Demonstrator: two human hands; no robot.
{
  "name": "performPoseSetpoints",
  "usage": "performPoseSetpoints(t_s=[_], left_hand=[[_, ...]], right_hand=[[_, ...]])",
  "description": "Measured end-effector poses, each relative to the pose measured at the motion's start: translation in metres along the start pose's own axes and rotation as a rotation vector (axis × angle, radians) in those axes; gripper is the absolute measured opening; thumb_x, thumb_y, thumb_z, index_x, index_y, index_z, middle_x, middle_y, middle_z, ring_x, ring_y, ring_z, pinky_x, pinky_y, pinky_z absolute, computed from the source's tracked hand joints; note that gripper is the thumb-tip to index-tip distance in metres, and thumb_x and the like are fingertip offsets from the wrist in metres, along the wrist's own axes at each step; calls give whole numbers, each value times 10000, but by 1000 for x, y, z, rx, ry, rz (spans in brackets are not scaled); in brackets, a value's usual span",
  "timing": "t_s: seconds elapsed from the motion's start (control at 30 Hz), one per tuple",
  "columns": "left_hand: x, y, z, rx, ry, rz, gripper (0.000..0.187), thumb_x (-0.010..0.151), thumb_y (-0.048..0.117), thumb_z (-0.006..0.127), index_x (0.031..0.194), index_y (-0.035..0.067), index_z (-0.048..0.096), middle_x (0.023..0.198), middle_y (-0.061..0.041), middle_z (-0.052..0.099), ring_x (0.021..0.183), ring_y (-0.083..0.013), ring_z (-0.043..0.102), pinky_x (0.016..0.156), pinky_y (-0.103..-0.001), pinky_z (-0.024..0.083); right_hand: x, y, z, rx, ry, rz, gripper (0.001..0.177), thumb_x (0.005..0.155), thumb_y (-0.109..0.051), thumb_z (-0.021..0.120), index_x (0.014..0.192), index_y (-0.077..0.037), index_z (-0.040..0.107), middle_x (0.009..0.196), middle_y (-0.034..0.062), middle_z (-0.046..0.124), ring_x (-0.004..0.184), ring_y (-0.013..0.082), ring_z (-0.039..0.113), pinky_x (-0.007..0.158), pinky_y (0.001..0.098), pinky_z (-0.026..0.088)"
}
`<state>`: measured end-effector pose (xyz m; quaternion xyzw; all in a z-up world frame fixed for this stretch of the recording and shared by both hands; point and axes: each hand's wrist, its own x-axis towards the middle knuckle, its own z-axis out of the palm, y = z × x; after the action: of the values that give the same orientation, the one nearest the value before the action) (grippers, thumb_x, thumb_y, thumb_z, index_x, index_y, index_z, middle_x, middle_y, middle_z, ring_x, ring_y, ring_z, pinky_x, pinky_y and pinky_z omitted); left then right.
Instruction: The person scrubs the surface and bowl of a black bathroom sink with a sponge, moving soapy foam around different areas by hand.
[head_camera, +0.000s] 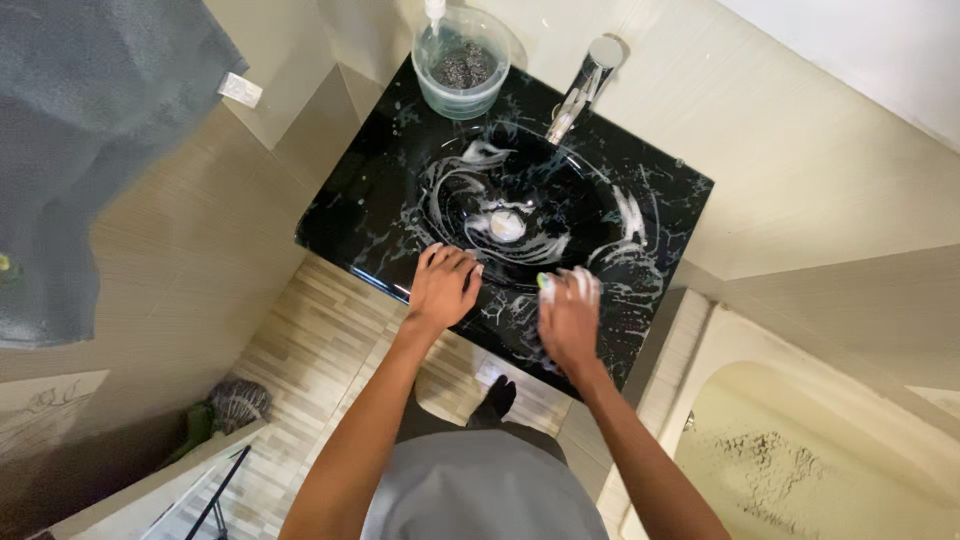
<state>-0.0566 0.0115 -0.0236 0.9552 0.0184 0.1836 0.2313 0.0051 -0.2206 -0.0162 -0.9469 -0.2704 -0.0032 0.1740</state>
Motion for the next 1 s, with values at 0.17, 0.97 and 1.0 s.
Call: performPoseSetpoints(t_s=[0.17,0.97,1.0], left_hand=[[2,-9,-5,-38,-16,-2,217,956,229,610,958,57,742,1060,-74,747,1123,-252,631,1109,-454,364],[1,-7,-9,-18,-12,-34,213,948,223,611,958,55,742,1067,-67,744,1151,-250,619,1123,-456,361],[1,-7,-9,-17,-16,-31,214,950,222,609,960,53,741,1067,-68,743,1151,-251,620,1121,-454,363]], right_hand=[[0,-63,19,113,-100,-102,488,948,-183,538,1384,36,539,1344,256,550,1330,417,469,1203,546,269],[-9,-76,8,133,-8,-160,465,1001,-178,525,1411,41,502,1381,252,539,1369,437,445,1207,555,275],[-10,-81,5,156,-21,-200,468,1001,-176,526,1417,39,501,1379,256,538,1372,438,443,1203,553,276]])
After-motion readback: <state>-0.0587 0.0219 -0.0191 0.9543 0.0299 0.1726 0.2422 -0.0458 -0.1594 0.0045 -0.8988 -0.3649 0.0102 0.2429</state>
